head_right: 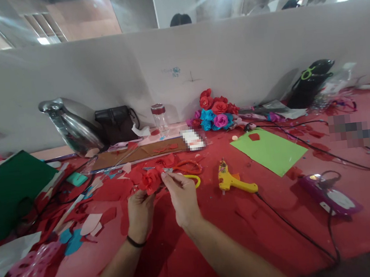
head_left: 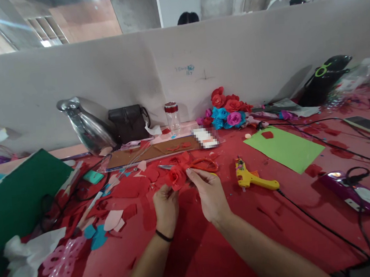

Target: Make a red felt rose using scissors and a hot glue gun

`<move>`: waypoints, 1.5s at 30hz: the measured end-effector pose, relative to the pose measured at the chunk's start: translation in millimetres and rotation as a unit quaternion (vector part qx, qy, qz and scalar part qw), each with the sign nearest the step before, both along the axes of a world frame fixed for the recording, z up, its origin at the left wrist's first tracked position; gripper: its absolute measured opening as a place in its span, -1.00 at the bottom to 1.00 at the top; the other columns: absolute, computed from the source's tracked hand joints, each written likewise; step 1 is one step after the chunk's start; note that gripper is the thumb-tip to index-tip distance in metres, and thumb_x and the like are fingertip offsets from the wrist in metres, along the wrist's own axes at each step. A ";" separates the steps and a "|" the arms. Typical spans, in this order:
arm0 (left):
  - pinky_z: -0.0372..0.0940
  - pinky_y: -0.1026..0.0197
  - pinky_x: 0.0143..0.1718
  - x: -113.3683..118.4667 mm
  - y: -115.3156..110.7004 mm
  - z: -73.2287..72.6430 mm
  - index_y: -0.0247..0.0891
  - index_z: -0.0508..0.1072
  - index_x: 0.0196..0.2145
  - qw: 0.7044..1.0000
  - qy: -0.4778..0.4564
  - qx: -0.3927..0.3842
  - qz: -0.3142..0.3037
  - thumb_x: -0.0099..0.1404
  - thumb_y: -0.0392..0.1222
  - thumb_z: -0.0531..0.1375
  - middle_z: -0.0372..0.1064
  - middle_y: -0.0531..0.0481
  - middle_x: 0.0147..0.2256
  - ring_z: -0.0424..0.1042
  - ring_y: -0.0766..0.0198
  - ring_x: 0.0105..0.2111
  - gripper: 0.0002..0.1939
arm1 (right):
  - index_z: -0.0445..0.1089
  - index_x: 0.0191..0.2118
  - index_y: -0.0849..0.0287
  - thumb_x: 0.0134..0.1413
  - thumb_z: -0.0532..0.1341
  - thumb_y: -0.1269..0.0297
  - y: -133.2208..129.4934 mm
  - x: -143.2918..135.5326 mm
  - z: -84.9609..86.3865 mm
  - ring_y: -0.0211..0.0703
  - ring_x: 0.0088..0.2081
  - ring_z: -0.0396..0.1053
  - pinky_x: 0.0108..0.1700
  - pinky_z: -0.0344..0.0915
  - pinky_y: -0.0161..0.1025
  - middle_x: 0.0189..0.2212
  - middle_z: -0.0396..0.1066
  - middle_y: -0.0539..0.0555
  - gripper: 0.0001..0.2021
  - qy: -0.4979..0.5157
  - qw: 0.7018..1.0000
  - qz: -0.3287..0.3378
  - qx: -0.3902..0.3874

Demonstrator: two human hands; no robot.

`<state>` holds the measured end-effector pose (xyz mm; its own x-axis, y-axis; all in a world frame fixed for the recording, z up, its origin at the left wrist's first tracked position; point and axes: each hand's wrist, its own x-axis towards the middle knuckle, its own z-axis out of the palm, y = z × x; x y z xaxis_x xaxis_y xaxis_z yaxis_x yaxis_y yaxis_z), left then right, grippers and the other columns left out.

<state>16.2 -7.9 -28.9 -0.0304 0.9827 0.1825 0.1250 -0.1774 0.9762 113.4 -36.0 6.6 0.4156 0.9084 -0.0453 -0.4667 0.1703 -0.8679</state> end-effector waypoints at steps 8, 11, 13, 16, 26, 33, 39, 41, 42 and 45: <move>0.33 0.19 -0.29 -0.1 3.1 2.5 -0.29 0.56 -0.49 1.000 -0.007 0.006 -0.010 -0.02 -0.27 0.18 0.51 0.00 -0.52 0.44 0.15 -0.42 -0.85 | 0.52 -0.35 0.10 -0.13 0.15 0.38 -1.2 -2.9 -10.4 -0.22 -0.35 0.38 -0.22 0.27 -0.25 -0.43 0.50 -0.03 -0.79 0.016 0.998 0.026 0.053; 0.32 0.19 -0.28 1.7 2.3 1.6 -0.30 0.54 -0.50 0.997 -0.071 -0.021 -0.033 -0.02 -0.24 0.21 0.50 -0.01 -0.52 0.44 0.18 -0.42 -0.88 | 0.51 -0.41 0.12 -0.15 0.20 0.35 1.8 -1.0 -9.5 -0.24 -0.41 0.36 -0.26 0.26 -0.27 -0.48 0.48 -0.03 -0.86 0.023 0.998 0.033 0.042; 0.31 0.21 -0.30 3.2 1.3 1.9 -0.30 0.52 -0.51 0.991 -0.115 -0.048 -0.057 -0.01 -0.21 0.23 0.49 -0.01 -0.52 0.42 0.22 -0.44 -0.88 | 0.51 -0.42 0.13 -0.17 0.22 0.33 4.1 1.0 -8.6 -0.27 -0.45 0.33 -0.30 0.25 -0.27 -0.50 0.47 -0.03 -0.87 0.027 0.998 0.041 0.028; 0.28 0.26 -0.33 4.6 0.1 4.9 -0.30 0.49 -0.52 0.981 -0.158 -0.077 -0.077 0.02 -0.16 0.23 0.46 0.00 -0.52 0.39 0.29 -0.47 -0.86 | 0.52 -0.43 0.14 -0.23 0.24 0.33 6.6 4.6 -7.3 -0.32 -0.52 0.27 -0.38 0.21 -0.30 -0.54 0.44 -0.05 -0.85 0.013 0.999 0.052 -0.004; 0.27 0.27 -0.35 4.3 -1.5 12.4 -0.29 0.46 -0.58 0.981 -0.140 -0.096 -0.096 0.00 -0.14 0.25 0.40 0.05 -0.58 0.36 0.31 -0.49 -0.85 | 0.54 -0.38 0.13 -0.23 0.29 0.27 11.4 11.2 -7.1 -0.30 -0.53 0.25 -0.41 0.22 -0.31 -0.55 0.41 -0.06 -0.82 -0.044 0.996 0.075 -0.002; 0.35 0.17 -0.27 4.0 -1.7 12.5 -0.32 0.54 -0.50 0.983 -0.146 -0.079 -0.080 -0.02 -0.18 0.25 0.51 -0.02 -0.50 0.45 0.21 -0.42 -0.85 | 0.54 -0.45 0.12 -0.07 0.25 0.27 7.3 9.9 -17.1 -0.17 -0.33 0.35 -0.25 0.29 -0.24 -0.40 0.40 0.04 -0.89 -0.177 0.980 0.072 0.061; 0.37 0.12 -0.22 2.5 -3.5 13.6 -0.32 0.58 -0.41 0.989 -0.131 -0.031 -0.068 -0.02 -0.31 0.17 0.56 -0.06 -0.39 0.49 0.14 -0.34 -0.79 | 0.53 -0.42 0.11 -0.04 0.24 0.28 4.3 8.6 -18.6 -0.13 -0.27 0.34 -0.22 0.27 -0.23 -0.34 0.43 0.08 -0.89 -0.246 0.965 0.045 0.076; 0.36 0.13 -0.20 1.2 -3.2 13.5 -0.29 0.58 -0.42 0.992 -0.109 -0.019 -0.065 -0.03 -0.35 0.15 0.56 -0.04 -0.41 0.50 0.15 -0.35 -0.78 | 0.52 -0.40 0.12 -0.02 0.23 0.27 4.4 8.7 -18.3 -0.14 -0.30 0.33 -0.24 0.27 -0.25 -0.36 0.42 0.07 -0.88 -0.253 0.963 0.049 0.079; 0.36 0.13 -0.19 0.5 -3.0 13.3 -0.28 0.58 -0.43 0.993 -0.100 -0.015 -0.065 -0.03 -0.35 0.14 0.55 -0.03 -0.42 0.50 0.16 -0.36 -0.78 | 0.51 -0.40 0.13 -0.01 0.22 0.27 4.4 8.9 -17.8 -0.15 -0.32 0.32 -0.26 0.27 -0.26 -0.38 0.41 0.06 -0.88 -0.256 0.962 0.050 0.080; 0.36 0.11 -0.19 -1.0 -2.5 12.3 -0.28 0.58 -0.46 0.994 -0.080 -0.011 -0.068 -0.05 -0.36 0.14 0.55 -0.03 -0.44 0.49 0.14 -0.37 -0.77 | 0.49 -0.39 0.13 0.03 0.18 0.28 4.3 9.9 -15.3 -0.19 -0.36 0.29 -0.29 0.27 -0.27 -0.42 0.37 0.03 -0.87 -0.260 0.960 0.058 0.086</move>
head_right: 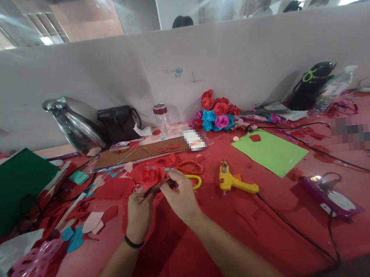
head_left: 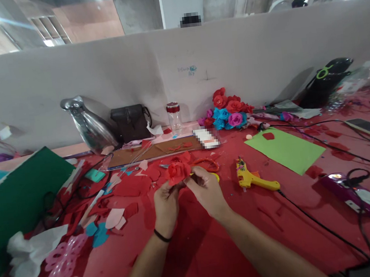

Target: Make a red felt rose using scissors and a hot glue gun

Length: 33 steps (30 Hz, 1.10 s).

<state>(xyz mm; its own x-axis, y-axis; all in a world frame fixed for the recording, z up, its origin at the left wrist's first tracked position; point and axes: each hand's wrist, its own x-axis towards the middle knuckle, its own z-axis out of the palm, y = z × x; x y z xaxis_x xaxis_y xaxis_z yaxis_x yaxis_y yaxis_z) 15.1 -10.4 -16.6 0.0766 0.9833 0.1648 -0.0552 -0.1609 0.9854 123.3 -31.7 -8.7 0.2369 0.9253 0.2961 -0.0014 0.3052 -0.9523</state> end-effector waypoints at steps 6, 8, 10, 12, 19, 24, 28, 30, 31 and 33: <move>0.35 0.12 -0.21 -2.1 0.9 -2.1 -0.29 0.57 -0.48 0.999 0.030 0.009 0.021 -0.06 -0.33 0.14 0.55 -0.04 -0.44 0.48 0.14 -0.37 -0.80 | 0.49 -0.44 0.11 0.02 0.18 0.30 -1.4 0.9 4.3 -0.15 -0.28 0.30 -0.21 0.26 -0.25 -0.38 0.38 0.04 -0.87 -0.004 1.000 0.024 0.010; 0.35 0.13 -0.22 -2.6 1.0 -2.9 -0.29 0.56 -0.48 0.999 0.028 0.014 0.029 -0.07 -0.33 0.13 0.54 -0.04 -0.45 0.47 0.14 -0.37 -0.79 | 0.49 -0.44 0.10 0.01 0.20 0.28 -1.9 0.5 5.8 -0.14 -0.29 0.30 -0.20 0.26 -0.24 -0.38 0.39 0.04 -0.88 0.010 0.999 0.034 0.010; 0.34 0.15 -0.25 -3.0 0.9 -3.9 -0.28 0.56 -0.48 0.999 0.024 0.015 0.036 -0.08 -0.35 0.11 0.54 -0.03 -0.45 0.46 0.15 -0.38 -0.77 | 0.51 -0.42 0.09 -0.01 0.23 0.26 -2.5 -0.2 7.8 -0.14 -0.29 0.31 -0.20 0.26 -0.24 -0.38 0.40 0.03 -0.89 0.028 0.999 0.045 0.010; 0.34 0.18 -0.28 -3.5 0.6 -5.0 -0.29 0.55 -0.50 0.999 0.021 0.017 0.045 -0.10 -0.37 0.10 0.52 -0.02 -0.48 0.44 0.18 -0.42 -0.76 | 0.52 -0.36 0.07 -0.03 0.25 0.25 -3.1 -1.0 9.7 -0.14 -0.28 0.31 -0.19 0.26 -0.23 -0.37 0.41 0.03 -0.90 0.047 0.997 0.056 0.007; 0.33 0.19 -0.31 -5.3 1.5 -6.0 -0.29 0.53 -0.54 0.998 0.022 0.020 0.059 -0.07 -0.34 0.13 0.48 -0.01 -0.53 0.42 0.20 -0.45 -0.83 | 0.52 -0.34 0.08 -0.12 0.27 0.32 -4.5 0.0 14.0 -0.17 -0.33 0.33 -0.19 0.28 -0.23 -0.39 0.43 0.01 -0.86 0.080 0.994 0.074 -0.007; 0.28 0.24 -0.40 -5.8 4.0 -11.2 -0.28 0.42 -0.66 0.997 0.031 0.023 0.062 -0.05 -0.29 0.16 0.37 0.05 -0.63 0.34 0.26 -0.53 -0.90 | 0.54 -0.34 0.07 -0.12 0.18 0.39 -3.4 2.3 14.2 -0.15 -0.31 0.36 -0.15 0.28 -0.20 -0.38 0.47 0.01 -0.78 0.114 0.990 0.075 -0.013; 0.22 0.28 -0.47 -5.8 3.5 -11.8 -0.28 0.38 -0.70 0.996 0.043 0.033 0.075 -0.03 -0.27 0.16 0.32 0.07 -0.65 0.26 0.31 -0.57 -0.86 | 0.54 -0.33 0.05 -0.06 0.20 0.38 -2.4 2.0 9.5 -0.12 -0.20 0.35 -0.12 0.26 -0.21 -0.28 0.44 0.04 -0.81 0.045 0.997 0.053 0.020; 0.21 0.28 -0.48 -6.0 2.0 -8.7 -0.28 0.40 -0.68 0.996 0.053 0.031 0.071 -0.03 -0.29 0.15 0.32 0.07 -0.66 0.27 0.30 -0.57 -0.87 | 0.54 -0.34 0.05 -0.05 0.21 0.35 -2.8 1.0 7.8 -0.12 -0.19 0.34 -0.15 0.27 -0.23 -0.24 0.42 0.06 -0.84 0.026 0.999 0.042 0.018; 0.22 0.28 -0.47 -6.0 1.2 -6.5 -0.28 0.42 -0.68 0.996 0.058 0.029 0.067 -0.04 -0.31 0.15 0.33 0.06 -0.65 0.29 0.29 -0.56 -0.87 | 0.54 -0.35 0.06 -0.06 0.23 0.35 -3.3 0.2 7.2 -0.12 -0.19 0.33 -0.17 0.27 -0.24 -0.25 0.41 0.07 -0.86 0.012 0.999 0.035 0.015; 0.24 0.27 -0.46 -5.6 -0.2 -2.1 -0.28 0.44 -0.67 0.997 0.055 0.019 0.055 -0.05 -0.33 0.16 0.37 0.05 -0.64 0.31 0.28 -0.54 -0.88 | 0.53 -0.39 0.07 -0.09 0.26 0.35 -4.2 -1.5 6.9 -0.13 -0.24 0.32 -0.23 0.27 -0.25 -0.30 0.40 0.06 -0.89 -0.023 0.999 0.021 0.008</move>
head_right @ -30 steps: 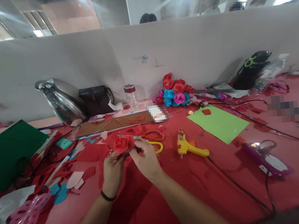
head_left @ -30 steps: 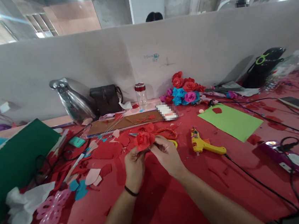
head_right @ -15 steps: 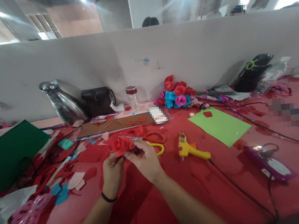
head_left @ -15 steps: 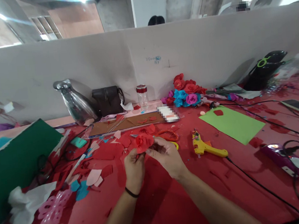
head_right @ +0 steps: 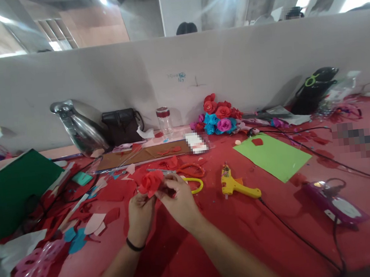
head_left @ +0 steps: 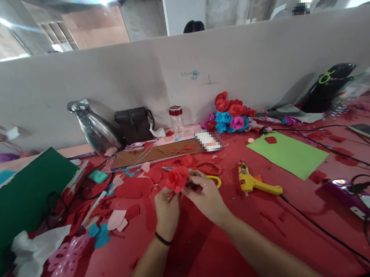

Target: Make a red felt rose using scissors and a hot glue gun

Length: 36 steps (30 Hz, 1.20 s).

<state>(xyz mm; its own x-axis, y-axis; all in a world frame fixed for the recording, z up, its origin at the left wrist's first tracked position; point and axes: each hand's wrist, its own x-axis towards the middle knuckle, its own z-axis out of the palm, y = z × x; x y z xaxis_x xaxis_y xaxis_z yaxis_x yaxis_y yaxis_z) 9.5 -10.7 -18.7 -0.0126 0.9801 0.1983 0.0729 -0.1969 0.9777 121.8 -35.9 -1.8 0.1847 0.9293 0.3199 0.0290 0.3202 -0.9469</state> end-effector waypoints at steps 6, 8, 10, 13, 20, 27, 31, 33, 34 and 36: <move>0.27 0.28 -0.37 4.9 1.6 6.9 -0.30 0.49 -0.58 0.978 -0.172 -0.103 -0.054 -0.04 -0.21 0.27 0.42 0.05 -0.57 0.35 0.33 -0.51 -0.91 | 0.52 -0.23 0.09 -0.13 0.28 0.30 2.4 0.9 0.5 -0.23 -0.41 0.33 -0.29 0.29 -0.25 -0.34 0.46 0.03 -0.75 0.086 0.992 -0.001 -0.095; 0.26 0.31 -0.36 6.4 2.6 6.8 -0.31 0.47 -0.58 0.963 -0.226 -0.126 -0.070 -0.06 -0.18 0.32 0.41 0.05 -0.57 0.34 0.37 -0.50 -0.86 | 0.53 -0.26 0.12 -0.10 0.25 0.27 4.8 3.4 0.2 -0.24 -0.43 0.33 -0.30 0.29 -0.26 -0.40 0.47 0.02 -0.78 0.119 0.986 -0.008 -0.120; 0.26 0.32 -0.35 7.6 2.8 5.7 -0.31 0.46 -0.58 0.949 -0.265 -0.144 -0.089 -0.08 -0.18 0.35 0.39 0.07 -0.57 0.34 0.39 -0.51 -0.83 | 0.55 -0.32 0.13 -0.09 0.25 0.25 6.9 5.4 -0.6 -0.21 -0.38 0.36 -0.26 0.30 -0.26 -0.40 0.47 0.03 -0.81 0.126 0.986 -0.011 -0.112; 0.26 0.33 -0.36 8.7 1.8 3.1 -0.30 0.45 -0.59 0.936 -0.289 -0.163 -0.114 -0.11 -0.19 0.38 0.38 0.09 -0.58 0.33 0.41 -0.52 -0.81 | 0.54 -0.27 0.12 -0.12 0.28 0.21 8.3 6.5 -2.7 -0.20 -0.33 0.37 -0.25 0.33 -0.24 -0.25 0.45 0.06 -0.77 0.132 0.986 0.012 -0.097; 0.30 0.25 -0.30 7.9 1.0 2.6 -0.28 0.51 -0.59 0.956 -0.226 -0.106 -0.157 -0.09 -0.15 0.38 0.48 0.02 -0.51 0.41 0.27 -0.42 -0.83 | 0.52 -0.42 0.09 -0.09 0.30 0.26 6.9 8.6 -2.5 -0.18 -0.27 0.35 -0.18 0.30 -0.24 -0.37 0.40 0.02 -0.93 0.054 0.995 0.071 -0.035; 0.34 0.14 -0.22 4.3 0.9 2.7 -0.25 0.57 -0.42 0.970 -0.162 -0.057 -0.174 -0.01 -0.10 0.33 0.54 -0.05 -0.40 0.47 0.12 -0.29 -0.80 | 0.51 -0.37 0.07 -0.05 0.28 0.27 4.6 12.3 3.1 -0.16 -0.22 0.36 -0.16 0.30 -0.22 -0.25 0.42 0.05 -0.92 -0.009 0.997 0.075 0.014; 0.34 0.16 -0.26 2.8 1.8 0.6 -0.27 0.56 -0.42 0.980 -0.116 -0.038 -0.159 0.03 -0.15 0.27 0.53 -0.05 -0.44 0.46 0.15 -0.36 -0.84 | 0.51 -0.36 0.06 0.01 0.23 0.29 5.1 11.5 3.3 -0.15 -0.19 0.37 -0.10 0.28 -0.20 -0.25 0.44 0.05 -0.90 -0.038 0.996 0.066 0.045; 0.33 0.17 -0.29 1.7 2.0 -0.7 -0.28 0.55 -0.45 0.989 -0.080 -0.010 -0.125 0.04 -0.20 0.24 0.51 -0.04 -0.46 0.44 0.17 -0.39 -0.88 | 0.51 -0.35 0.07 0.01 0.23 0.30 4.5 10.4 3.6 -0.15 -0.20 0.37 -0.12 0.28 -0.21 -0.26 0.45 0.04 -0.90 -0.037 0.996 0.065 0.048; 0.33 0.17 -0.29 0.9 2.1 -1.3 -0.28 0.54 -0.47 0.993 -0.058 0.013 -0.098 0.03 -0.23 0.22 0.50 -0.03 -0.47 0.43 0.18 -0.40 -0.89 | 0.51 -0.34 0.07 0.00 0.24 0.30 3.9 9.8 3.8 -0.16 -0.23 0.37 -0.16 0.28 -0.23 -0.27 0.45 0.04 -0.89 -0.033 0.997 0.063 0.042; 0.32 0.18 -0.28 -1.3 2.1 -2.2 -0.27 0.52 -0.50 0.997 -0.005 0.072 -0.037 0.04 -0.30 0.17 0.49 -0.02 -0.47 0.42 0.20 -0.39 -0.89 | 0.50 -0.28 0.08 -0.06 0.26 0.33 2.4 8.6 4.2 -0.16 -0.27 0.36 -0.21 0.28 -0.24 -0.29 0.45 0.03 -0.84 -0.017 0.998 0.058 0.020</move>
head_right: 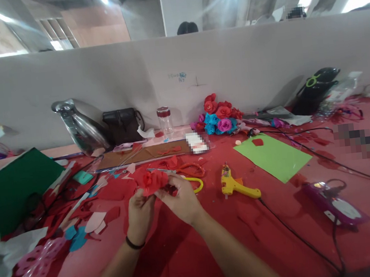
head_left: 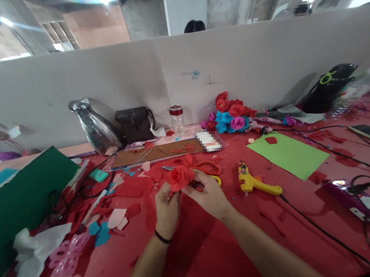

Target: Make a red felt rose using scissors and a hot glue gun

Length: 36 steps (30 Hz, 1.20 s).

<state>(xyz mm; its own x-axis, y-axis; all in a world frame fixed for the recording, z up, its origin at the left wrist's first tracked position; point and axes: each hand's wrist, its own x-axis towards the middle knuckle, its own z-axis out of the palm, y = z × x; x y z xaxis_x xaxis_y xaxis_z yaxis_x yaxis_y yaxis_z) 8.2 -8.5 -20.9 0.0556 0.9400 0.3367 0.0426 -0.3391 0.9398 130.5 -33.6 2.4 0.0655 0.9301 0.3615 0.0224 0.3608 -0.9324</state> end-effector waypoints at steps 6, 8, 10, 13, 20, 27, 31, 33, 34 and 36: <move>0.28 0.23 -0.34 -6.7 2.1 -1.6 -0.25 0.49 -0.51 0.982 0.114 0.127 0.076 0.07 -0.39 0.07 0.44 -0.02 -0.44 0.37 0.23 -0.40 -0.80 | 0.53 -0.37 0.09 -0.12 0.22 0.33 -0.9 1.5 1.3 -0.16 -0.31 0.38 -0.15 0.25 -0.22 -0.41 0.48 0.00 -0.84 0.202 0.974 0.025 -0.101; 0.27 0.23 -0.34 -8.3 3.1 -2.5 -0.25 0.47 -0.52 0.973 0.148 0.158 0.085 0.07 -0.42 0.04 0.43 -0.01 -0.48 0.37 0.23 -0.41 -0.77 | 0.53 -0.42 0.10 -0.13 0.22 0.28 0.2 3.8 2.4 -0.18 -0.36 0.37 -0.20 0.25 -0.24 -0.48 0.48 -0.01 -0.86 0.270 0.953 0.008 -0.134; 0.25 0.23 -0.36 -9.2 3.4 -3.4 -0.25 0.45 -0.54 0.961 0.181 0.181 0.106 0.07 -0.43 0.04 0.40 0.00 -0.51 0.37 0.23 -0.42 -0.77 | 0.54 -0.41 0.11 -0.15 0.24 0.24 1.1 5.5 3.4 -0.20 -0.37 0.36 -0.22 0.24 -0.25 -0.47 0.49 0.00 -0.85 0.297 0.944 -0.008 -0.143; 0.24 0.22 -0.37 -9.0 2.0 -3.7 -0.25 0.42 -0.58 0.941 0.226 0.204 0.147 0.12 -0.40 0.08 0.40 -0.01 -0.55 0.37 0.23 -0.45 -0.79 | 0.54 -0.40 0.09 -0.22 0.26 0.30 1.2 4.1 2.4 -0.22 -0.32 0.36 -0.20 0.23 -0.28 -0.42 0.49 -0.01 -0.84 0.281 0.947 -0.040 -0.147; 0.27 0.14 -0.26 -4.0 -1.7 1.1 -0.23 0.53 -0.40 0.936 0.247 0.193 0.161 0.23 -0.19 0.15 0.54 -0.06 -0.44 0.46 0.21 -0.42 -0.83 | 0.51 -0.39 0.11 -0.35 0.35 0.32 -0.3 -11.8 -7.5 -0.21 -0.32 0.35 -0.16 0.25 -0.23 -0.40 0.49 -0.01 -0.78 0.231 0.954 -0.032 -0.189; 0.21 0.07 -0.19 -0.8 -3.4 2.8 -0.20 0.56 -0.42 0.950 0.245 0.142 0.131 0.18 -0.26 0.17 0.56 -0.07 -0.42 0.47 0.16 -0.41 -0.86 | 0.42 -0.39 0.15 -0.29 0.37 0.26 0.5 -15.9 -14.8 -0.23 -0.38 0.34 -0.24 0.27 -0.26 -0.43 0.44 -0.02 -0.77 0.182 0.968 -0.063 -0.159; 0.16 0.08 -0.20 2.5 -6.1 3.0 -0.18 0.52 -0.51 0.952 0.241 0.143 0.124 0.15 -0.32 0.16 0.54 -0.03 -0.49 0.44 0.18 -0.45 -0.84 | 0.37 -0.37 0.17 -0.25 0.36 0.21 -0.2 -18.1 -18.6 -0.24 -0.42 0.32 -0.31 0.27 -0.28 -0.46 0.40 -0.03 -0.74 0.139 0.973 -0.108 -0.149; 0.15 0.08 -0.20 4.0 -7.1 2.6 -0.18 0.50 -0.55 0.954 0.235 0.143 0.123 0.15 -0.31 0.16 0.52 -0.02 -0.52 0.41 0.19 -0.47 -0.82 | 0.37 -0.35 0.17 -0.19 0.34 0.18 -0.7 -17.8 -20.2 -0.24 -0.42 0.31 -0.32 0.27 -0.29 -0.45 0.40 -0.01 -0.75 0.114 0.976 -0.126 -0.135; 0.14 0.09 -0.20 4.6 -7.3 2.3 -0.19 0.49 -0.56 0.955 0.229 0.143 0.122 0.15 -0.31 0.16 0.51 -0.01 -0.52 0.40 0.20 -0.48 -0.82 | 0.37 -0.36 0.17 -0.16 0.32 0.18 -1.1 -17.1 -20.7 -0.24 -0.42 0.30 -0.33 0.26 -0.29 -0.45 0.39 -0.01 -0.77 0.100 0.978 -0.133 -0.125; 0.15 0.10 -0.22 4.8 -7.3 1.4 -0.19 0.47 -0.58 0.960 0.210 0.139 0.119 0.14 -0.30 0.16 0.49 0.00 -0.54 0.37 0.22 -0.50 -0.82 | 0.38 -0.38 0.17 -0.10 0.29 0.20 -2.3 -15.0 -20.8 -0.24 -0.42 0.29 -0.33 0.25 -0.29 -0.46 0.37 -0.01 -0.82 0.067 0.982 -0.146 -0.099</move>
<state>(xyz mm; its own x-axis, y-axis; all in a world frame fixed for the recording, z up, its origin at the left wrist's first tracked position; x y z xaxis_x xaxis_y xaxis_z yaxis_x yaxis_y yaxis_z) 13.0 -15.8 -19.5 0.0358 0.8200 0.5712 0.5056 -0.5079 0.6974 115.5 -35.9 -18.4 0.3749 0.9157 0.1443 -0.0306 0.1678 -0.9853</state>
